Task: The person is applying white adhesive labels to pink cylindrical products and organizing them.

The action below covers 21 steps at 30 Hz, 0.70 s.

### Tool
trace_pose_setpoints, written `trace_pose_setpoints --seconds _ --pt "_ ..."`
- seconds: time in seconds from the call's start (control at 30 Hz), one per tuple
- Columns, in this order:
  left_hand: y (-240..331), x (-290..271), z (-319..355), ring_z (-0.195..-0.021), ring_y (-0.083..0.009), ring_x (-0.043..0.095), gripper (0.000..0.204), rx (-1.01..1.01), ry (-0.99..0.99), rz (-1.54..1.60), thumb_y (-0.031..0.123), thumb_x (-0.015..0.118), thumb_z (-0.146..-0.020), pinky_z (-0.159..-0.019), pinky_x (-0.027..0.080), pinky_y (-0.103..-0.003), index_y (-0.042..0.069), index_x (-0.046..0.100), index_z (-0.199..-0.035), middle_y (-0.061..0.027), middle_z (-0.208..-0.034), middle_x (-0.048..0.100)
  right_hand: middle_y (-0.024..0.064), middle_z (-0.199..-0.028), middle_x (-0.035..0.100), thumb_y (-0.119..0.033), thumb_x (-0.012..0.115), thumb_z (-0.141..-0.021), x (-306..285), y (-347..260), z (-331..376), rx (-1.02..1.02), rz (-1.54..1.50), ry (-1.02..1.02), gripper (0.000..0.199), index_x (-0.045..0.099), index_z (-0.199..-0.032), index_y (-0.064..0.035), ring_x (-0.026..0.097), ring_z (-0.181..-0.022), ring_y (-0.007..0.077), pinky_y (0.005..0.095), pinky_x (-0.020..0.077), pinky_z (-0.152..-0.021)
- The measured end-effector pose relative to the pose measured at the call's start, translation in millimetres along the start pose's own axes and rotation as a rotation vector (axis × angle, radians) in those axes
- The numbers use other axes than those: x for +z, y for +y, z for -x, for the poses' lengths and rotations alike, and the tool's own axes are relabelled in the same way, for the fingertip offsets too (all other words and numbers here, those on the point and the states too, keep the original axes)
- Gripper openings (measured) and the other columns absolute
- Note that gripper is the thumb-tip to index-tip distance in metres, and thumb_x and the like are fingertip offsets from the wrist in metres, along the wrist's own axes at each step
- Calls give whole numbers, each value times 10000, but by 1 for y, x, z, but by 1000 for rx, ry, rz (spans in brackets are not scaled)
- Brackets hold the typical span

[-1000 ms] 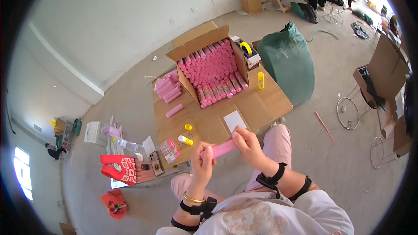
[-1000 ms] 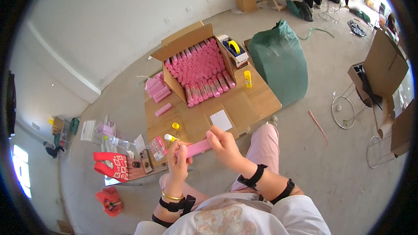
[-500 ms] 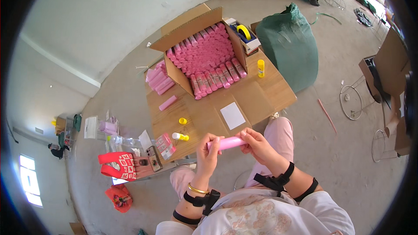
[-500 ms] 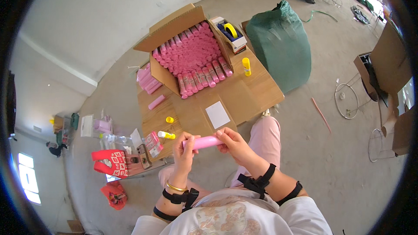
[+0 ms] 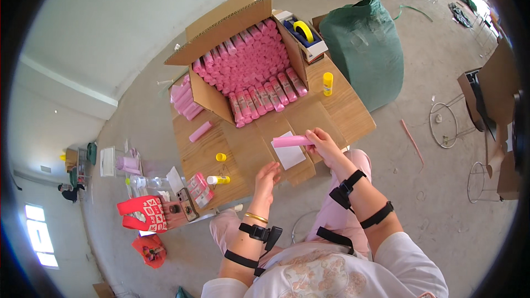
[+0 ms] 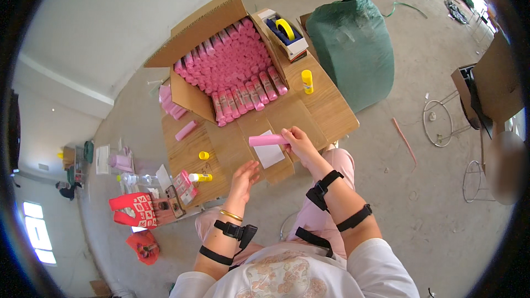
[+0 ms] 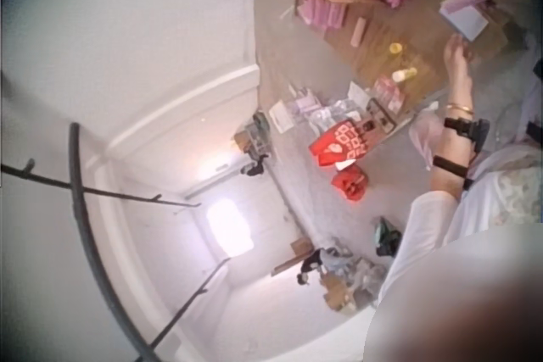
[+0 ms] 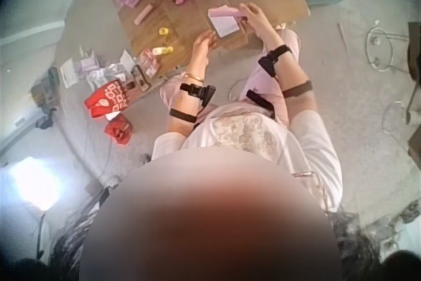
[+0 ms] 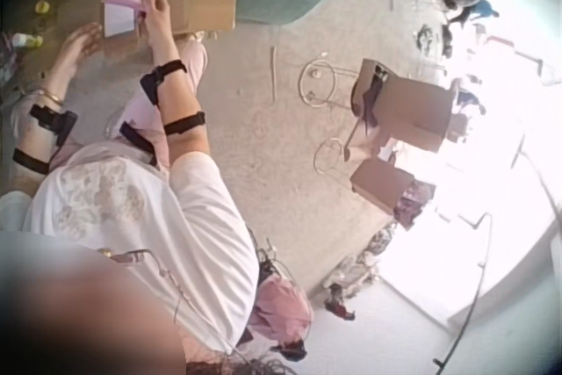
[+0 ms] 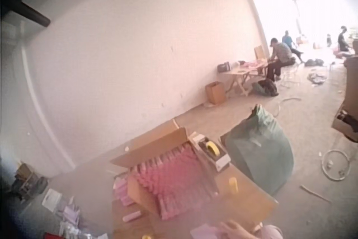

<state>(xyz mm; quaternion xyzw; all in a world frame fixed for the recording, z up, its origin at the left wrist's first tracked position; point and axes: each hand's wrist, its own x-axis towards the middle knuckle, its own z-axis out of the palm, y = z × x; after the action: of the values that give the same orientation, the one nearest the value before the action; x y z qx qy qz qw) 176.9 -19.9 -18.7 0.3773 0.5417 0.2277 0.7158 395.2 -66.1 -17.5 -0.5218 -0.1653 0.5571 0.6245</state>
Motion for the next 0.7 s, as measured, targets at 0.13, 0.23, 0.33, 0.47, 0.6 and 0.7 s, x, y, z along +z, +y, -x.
trace_pose_setpoints --seconds 0.13,0.23,0.33,0.47,0.6,0.7 --pt "2 5 -4 -1011 -153 570 316 1 47 -56 113 515 -916 -844 451 -298 10 497 -1214 -87 -1167 607 3 -676 524 -302 491 -959 3 2 -12 101 68 -61 249 512 -862 -73 489 -577 69 207 415 -539" --pt "9 14 -4 -972 -159 589 314 -33 31 -63 127 519 -911 -840 447 -290 -1 498 -1197 -107 -1147 615 -1 -670 522 -316 491 -958 5 -3 -16 168 85 -74 263 508 -855 -75 488 -568 65 207 427 -544" --pt "12 22 -7 -948 -169 604 278 -83 -1 -8 155 524 -911 -827 452 -288 0 517 -1141 -129 -1119 624 -4 -696 522 -318 490 -959 7 -4 -20 204 82 -114 254 505 -863 -84 499 -604 63 215 456 -577" --pt "9 26 -15 -995 -189 608 215 -145 51 -3 211 518 -919 -777 475 -298 21 556 -1012 -160 -1088 631 -2 -719 524 -325 494 -958 13 -2 -23 196 -14 -169 246 497 -873 -94 503 -621 66 218 468 -587" --pt "15 26 -6 -1034 -204 599 270 -306 -107 -327 293 527 -925 -804 490 -323 29 565 -968 -173 -1092 625 -4 -683 522 -343 503 -950 13 3 -27 182 -6 -186 256 507 -869 -99 496 -601 61 191 422 -545" --pt "6 24 -1 -1031 -222 604 373 -572 -432 -72 391 520 -923 -850 499 -339 27 562 -989 -173 -1112 615 2 -703 530 -350 502 -950 13 1 -28 185 17 -206 252 507 -883 -107 496 -600 67 203 423 -545"
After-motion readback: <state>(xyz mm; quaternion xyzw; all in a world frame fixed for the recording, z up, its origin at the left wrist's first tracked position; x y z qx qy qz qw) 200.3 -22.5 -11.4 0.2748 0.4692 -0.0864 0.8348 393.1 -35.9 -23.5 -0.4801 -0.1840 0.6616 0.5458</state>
